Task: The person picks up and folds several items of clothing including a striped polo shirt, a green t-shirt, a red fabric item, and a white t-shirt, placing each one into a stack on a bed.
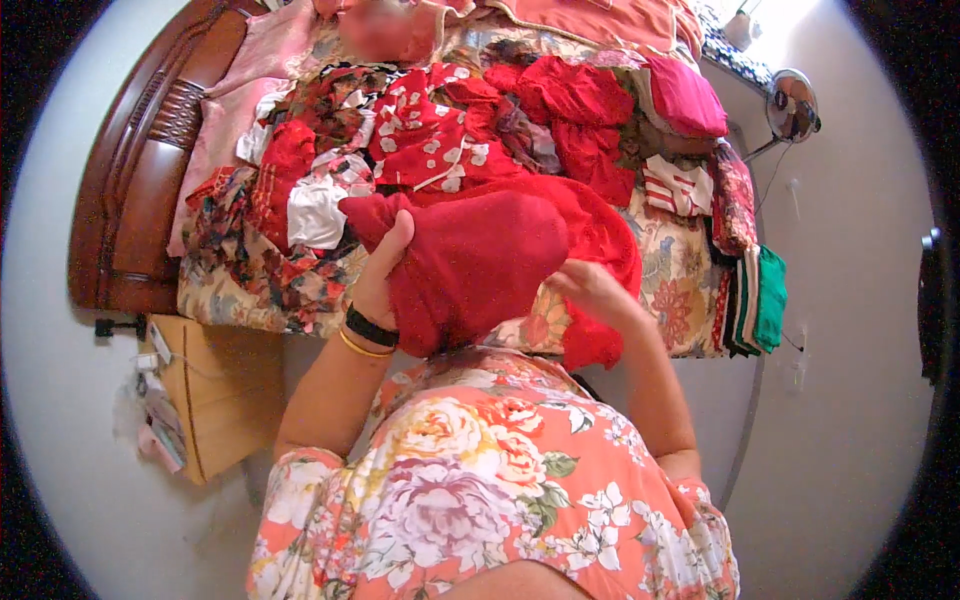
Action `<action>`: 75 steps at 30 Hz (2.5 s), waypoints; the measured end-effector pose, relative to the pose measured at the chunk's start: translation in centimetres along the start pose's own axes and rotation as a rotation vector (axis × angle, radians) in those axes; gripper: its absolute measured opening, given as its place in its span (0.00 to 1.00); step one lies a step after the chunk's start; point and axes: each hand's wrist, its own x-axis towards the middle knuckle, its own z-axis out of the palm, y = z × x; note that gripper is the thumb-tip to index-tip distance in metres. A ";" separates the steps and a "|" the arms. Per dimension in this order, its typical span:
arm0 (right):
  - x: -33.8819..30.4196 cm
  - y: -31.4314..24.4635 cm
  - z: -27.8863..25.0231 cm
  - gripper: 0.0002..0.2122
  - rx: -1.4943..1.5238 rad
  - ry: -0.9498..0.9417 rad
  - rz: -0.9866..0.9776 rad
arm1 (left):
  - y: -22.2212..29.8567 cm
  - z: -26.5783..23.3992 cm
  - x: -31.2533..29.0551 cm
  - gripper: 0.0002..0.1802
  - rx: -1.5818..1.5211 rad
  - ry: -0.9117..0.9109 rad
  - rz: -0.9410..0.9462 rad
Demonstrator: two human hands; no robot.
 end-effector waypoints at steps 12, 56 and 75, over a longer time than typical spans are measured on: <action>-0.5 -7.1 -0.3 0.23 1.058 -0.136 -0.377 | -0.1 0.2 0.1 0.36 0.010 0.102 0.025; -3.2 -17.1 -6.6 0.10 0.761 0.569 -0.582 | 8.1 1.6 -0.4 0.15 0.561 0.351 0.307; -0.4 -17.5 -9.9 0.08 0.629 0.430 -0.519 | 11.4 1.4 0.9 0.13 0.842 0.576 0.349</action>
